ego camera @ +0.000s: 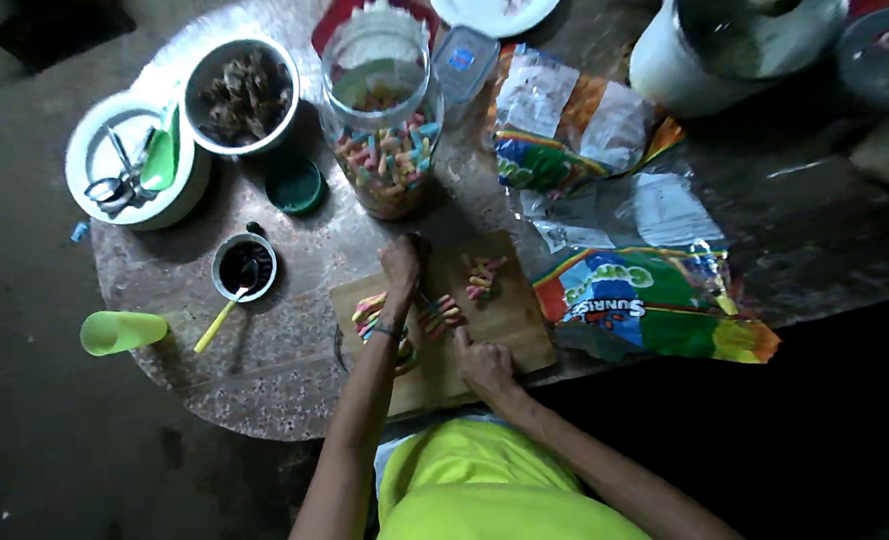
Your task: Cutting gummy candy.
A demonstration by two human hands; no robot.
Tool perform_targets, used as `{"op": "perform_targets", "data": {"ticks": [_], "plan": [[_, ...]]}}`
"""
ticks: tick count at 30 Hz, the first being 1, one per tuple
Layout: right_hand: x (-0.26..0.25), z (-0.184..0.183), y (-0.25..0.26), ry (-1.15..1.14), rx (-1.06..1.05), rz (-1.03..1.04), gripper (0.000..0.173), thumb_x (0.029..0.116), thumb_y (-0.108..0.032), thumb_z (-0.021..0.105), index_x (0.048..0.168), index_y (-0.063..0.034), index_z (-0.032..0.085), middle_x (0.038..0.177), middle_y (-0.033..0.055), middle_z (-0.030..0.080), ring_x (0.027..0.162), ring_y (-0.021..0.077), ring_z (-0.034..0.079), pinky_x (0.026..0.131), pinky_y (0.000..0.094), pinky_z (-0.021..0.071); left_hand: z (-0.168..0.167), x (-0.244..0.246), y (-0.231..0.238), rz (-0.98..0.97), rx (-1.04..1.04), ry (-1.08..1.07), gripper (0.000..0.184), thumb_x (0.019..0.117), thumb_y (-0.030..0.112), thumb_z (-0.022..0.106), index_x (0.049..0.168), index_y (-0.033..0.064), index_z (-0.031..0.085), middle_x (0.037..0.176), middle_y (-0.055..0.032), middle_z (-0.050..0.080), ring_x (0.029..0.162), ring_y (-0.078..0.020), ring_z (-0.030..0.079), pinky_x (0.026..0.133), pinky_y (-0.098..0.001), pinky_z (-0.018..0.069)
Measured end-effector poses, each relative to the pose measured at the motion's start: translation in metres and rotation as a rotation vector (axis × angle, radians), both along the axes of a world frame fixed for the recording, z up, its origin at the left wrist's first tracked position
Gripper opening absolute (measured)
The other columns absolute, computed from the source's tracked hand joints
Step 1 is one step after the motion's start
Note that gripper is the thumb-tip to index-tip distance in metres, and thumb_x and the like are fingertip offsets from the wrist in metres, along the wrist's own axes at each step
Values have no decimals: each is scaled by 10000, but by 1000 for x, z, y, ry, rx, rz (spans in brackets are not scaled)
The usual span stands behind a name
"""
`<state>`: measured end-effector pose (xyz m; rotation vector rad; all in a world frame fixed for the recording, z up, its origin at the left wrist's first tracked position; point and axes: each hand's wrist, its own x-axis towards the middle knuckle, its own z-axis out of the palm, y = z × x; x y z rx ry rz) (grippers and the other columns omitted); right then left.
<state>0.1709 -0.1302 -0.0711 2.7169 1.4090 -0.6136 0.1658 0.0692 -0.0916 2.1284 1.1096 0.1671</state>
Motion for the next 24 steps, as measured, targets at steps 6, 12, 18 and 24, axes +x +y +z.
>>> {"op": "perform_targets", "data": {"ticks": [6, 12, 18, 24], "plan": [[9, 18, 11, 188, -263, 39, 439, 1082, -74, 391, 1516, -18, 411, 1004, 260, 722, 1007, 451, 708, 893, 564, 532, 3, 15, 19, -201, 50, 265, 348, 1006, 368, 597, 1137, 78, 739, 1160, -180, 715, 1152, -375, 646, 1056, -590, 436], [25, 25, 17, 293, -323, 47, 472, 1107, -139, 374, 1572, -64, 342, 1144, 303, 693, 1127, 497, 661, 950, 619, 509, 26, 11, 2, -301, 165, 363, 541, 1014, 502, 489, 1237, 54, 695, 1295, -206, 660, 1226, -379, 622, 1036, -575, 476], [30, 25, 20, 311, -357, 80, 521, 1095, -130, 408, 1599, -77, 283, 1171, 304, 683, 1135, 503, 653, 937, 628, 509, 2, 15, 1, -32, 35, 270, 467, 1041, 454, 462, 1314, 140, 675, 1424, -118, 602, 1303, -327, 579, 1034, -570, 485], [34, 16, 15, 336, -302, 90, 493, 1112, -205, 384, 1583, -77, 316, 1119, 303, 698, 1103, 507, 665, 925, 642, 505, 0, 15, -1, -39, 61, 269, 454, 1020, 458, 492, 1252, 134, 709, 1361, -118, 638, 1262, -322, 603, 1015, -561, 495]]}}
